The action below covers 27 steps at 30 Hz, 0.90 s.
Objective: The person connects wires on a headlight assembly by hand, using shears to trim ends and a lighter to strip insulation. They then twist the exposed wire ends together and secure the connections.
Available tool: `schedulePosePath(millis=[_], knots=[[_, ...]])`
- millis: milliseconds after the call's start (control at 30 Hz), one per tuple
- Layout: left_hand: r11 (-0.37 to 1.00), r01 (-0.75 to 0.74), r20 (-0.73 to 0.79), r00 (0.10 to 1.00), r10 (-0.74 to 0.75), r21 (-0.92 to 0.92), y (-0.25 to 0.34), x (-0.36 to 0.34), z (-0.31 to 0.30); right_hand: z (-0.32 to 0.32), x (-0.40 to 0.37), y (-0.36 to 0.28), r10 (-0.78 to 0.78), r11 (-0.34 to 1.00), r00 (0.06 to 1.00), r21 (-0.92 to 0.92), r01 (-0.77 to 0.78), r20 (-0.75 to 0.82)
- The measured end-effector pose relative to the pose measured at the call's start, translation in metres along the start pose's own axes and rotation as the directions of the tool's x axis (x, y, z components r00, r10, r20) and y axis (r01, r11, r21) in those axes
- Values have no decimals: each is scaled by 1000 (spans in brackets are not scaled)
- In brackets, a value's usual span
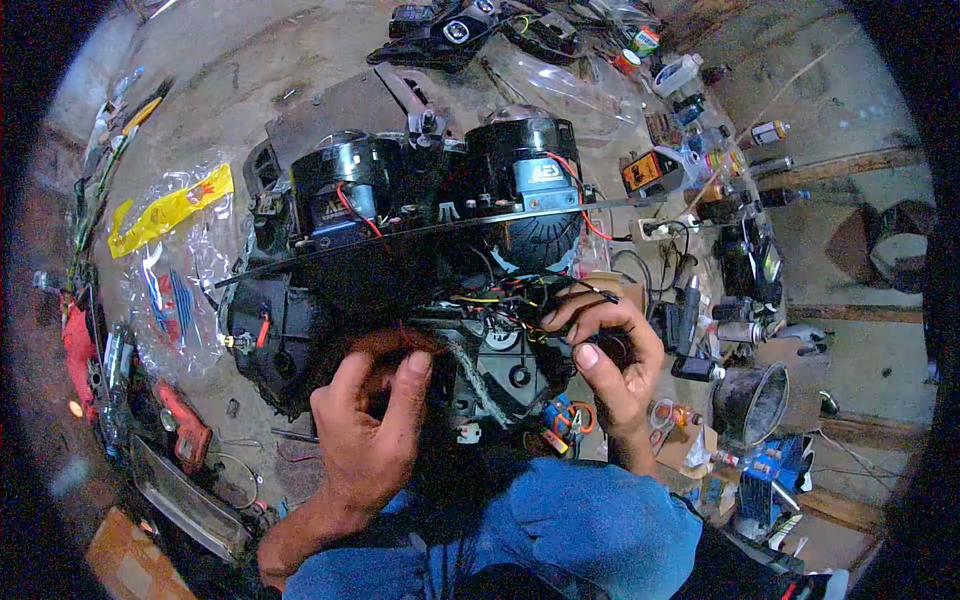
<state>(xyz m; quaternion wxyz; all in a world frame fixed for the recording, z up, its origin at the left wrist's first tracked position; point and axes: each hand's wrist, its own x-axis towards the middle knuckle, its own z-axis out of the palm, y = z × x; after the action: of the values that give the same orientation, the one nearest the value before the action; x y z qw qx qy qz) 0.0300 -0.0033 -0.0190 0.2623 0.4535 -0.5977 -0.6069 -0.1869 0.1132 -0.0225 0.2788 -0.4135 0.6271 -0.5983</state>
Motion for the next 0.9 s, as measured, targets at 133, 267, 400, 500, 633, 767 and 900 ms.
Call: schedulePosePath(millis=[133,267,400,500,633,767,900], knots=[[999,33,1,999,-33,7,6,-1,0,-2,3,3,-55,998,998,-15,55,16],[998,50,6,999,-50,31,5,-1,-2,-5,1,7,-62,998,998,-2,62,26],[1000,-28,-46,999,28,-4,2,1,2,-1,1,5,-24,999,1000,-22,24,-5],[998,43,5,999,-43,35,5,-1,-2,-3,1,3,-48,998,999,28,48,26],[997,72,20,997,-72,29,11,-1,-2,-5,0,5,-76,997,996,-21,76,36],[1000,-5,-15,1000,6,22,7,0,0,-2,-1,6,-121,979,992,-160,125,34],[994,-104,-44,994,105,30,1,1,2,4,-2,0,-85,966,994,-252,64,-74]])
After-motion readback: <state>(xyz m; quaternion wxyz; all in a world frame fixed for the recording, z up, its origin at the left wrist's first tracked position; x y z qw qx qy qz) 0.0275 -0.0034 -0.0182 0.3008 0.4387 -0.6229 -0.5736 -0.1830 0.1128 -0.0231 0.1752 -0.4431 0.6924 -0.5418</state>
